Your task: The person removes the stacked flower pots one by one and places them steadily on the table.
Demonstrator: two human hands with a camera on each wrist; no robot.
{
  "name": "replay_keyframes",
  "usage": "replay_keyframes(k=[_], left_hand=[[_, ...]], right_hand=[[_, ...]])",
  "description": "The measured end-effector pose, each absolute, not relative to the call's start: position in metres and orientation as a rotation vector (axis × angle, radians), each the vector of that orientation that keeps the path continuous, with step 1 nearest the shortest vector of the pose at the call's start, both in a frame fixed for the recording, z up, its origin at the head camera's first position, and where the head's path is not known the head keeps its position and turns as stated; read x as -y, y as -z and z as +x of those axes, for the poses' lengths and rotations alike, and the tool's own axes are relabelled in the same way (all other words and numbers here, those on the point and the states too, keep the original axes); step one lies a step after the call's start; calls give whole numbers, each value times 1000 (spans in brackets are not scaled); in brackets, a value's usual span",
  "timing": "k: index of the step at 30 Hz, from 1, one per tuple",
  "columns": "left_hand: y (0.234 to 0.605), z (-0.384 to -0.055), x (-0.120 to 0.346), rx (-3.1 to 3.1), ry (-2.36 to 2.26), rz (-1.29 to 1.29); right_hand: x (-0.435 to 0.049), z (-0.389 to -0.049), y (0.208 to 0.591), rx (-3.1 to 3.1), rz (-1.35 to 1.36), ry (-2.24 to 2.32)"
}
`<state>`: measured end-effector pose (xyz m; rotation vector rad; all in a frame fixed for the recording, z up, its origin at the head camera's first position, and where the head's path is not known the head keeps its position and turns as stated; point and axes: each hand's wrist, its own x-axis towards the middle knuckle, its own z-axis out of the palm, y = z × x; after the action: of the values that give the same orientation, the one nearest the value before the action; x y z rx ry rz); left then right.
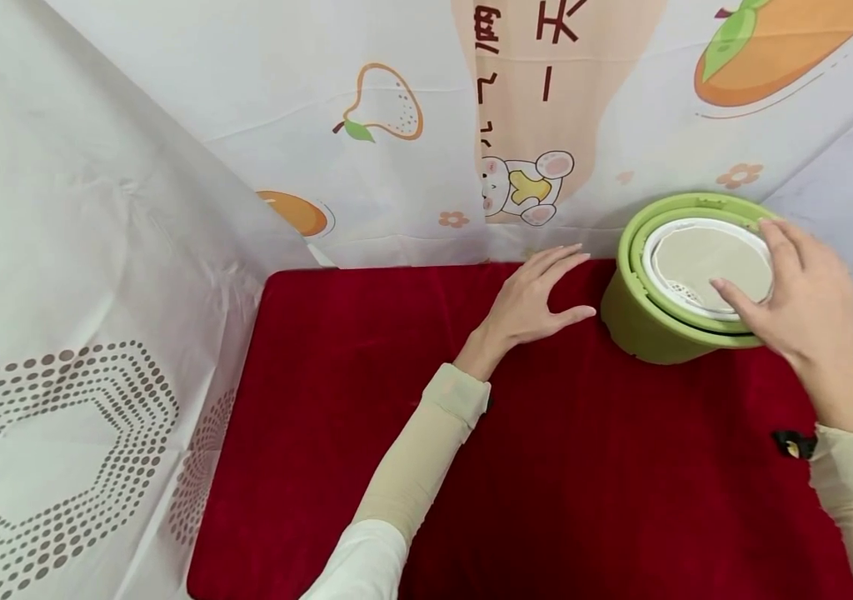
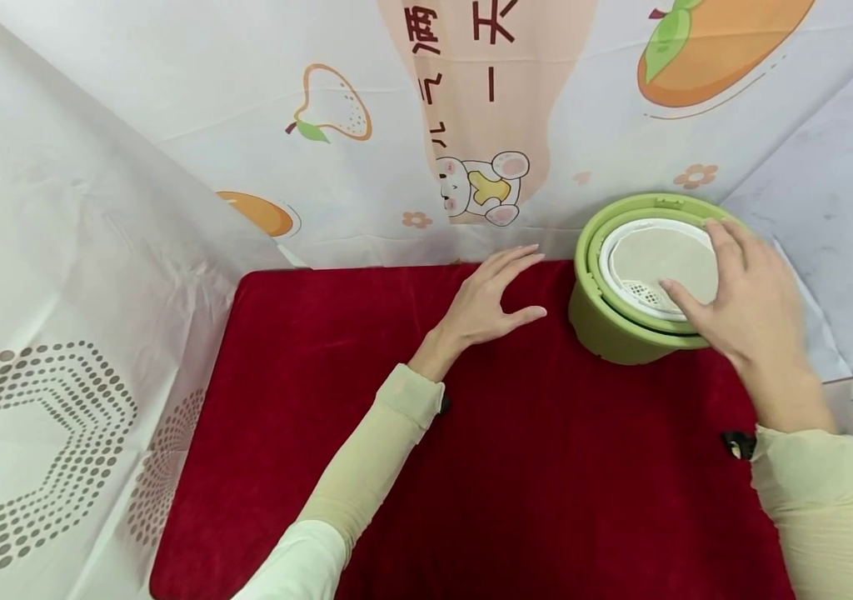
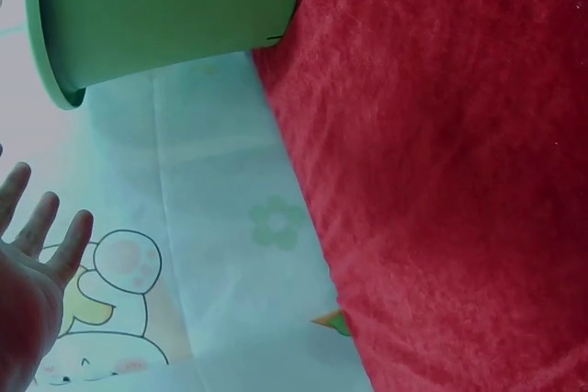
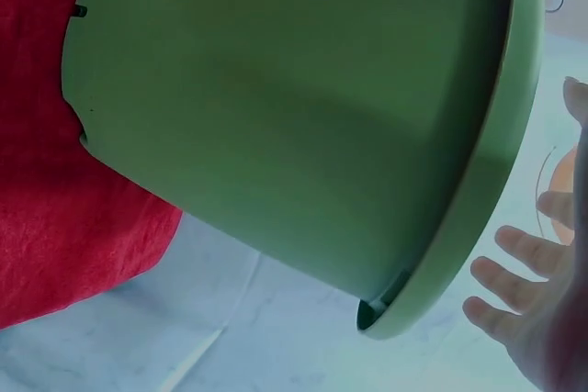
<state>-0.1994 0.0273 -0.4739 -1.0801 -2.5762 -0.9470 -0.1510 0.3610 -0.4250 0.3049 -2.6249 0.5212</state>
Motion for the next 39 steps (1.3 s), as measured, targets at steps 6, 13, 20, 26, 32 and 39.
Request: replay_keyframes(k=[6,13,20,26,32,39], left_hand=[[470,-205,-37,2595,902,-1106],[461,-211,-48,2649,928,-1100],[463,-212,-61,2644,963,-1125],[465,-210,-69,2648,967,-1113],[464,-210,-77,2688,944,-1139],[458,-215,-87,2721,848,-1168]], right_hand=[[-373,-152,428,2649,244,-522],[-383,-152,429,2778,130,-534],[-391,-150,430,2837,45,-603],[-397,-150,430,2854,-82,-550],[-403,-151,431,2892,-128,-538],[-416,-153,433,2937,-126,-675]])
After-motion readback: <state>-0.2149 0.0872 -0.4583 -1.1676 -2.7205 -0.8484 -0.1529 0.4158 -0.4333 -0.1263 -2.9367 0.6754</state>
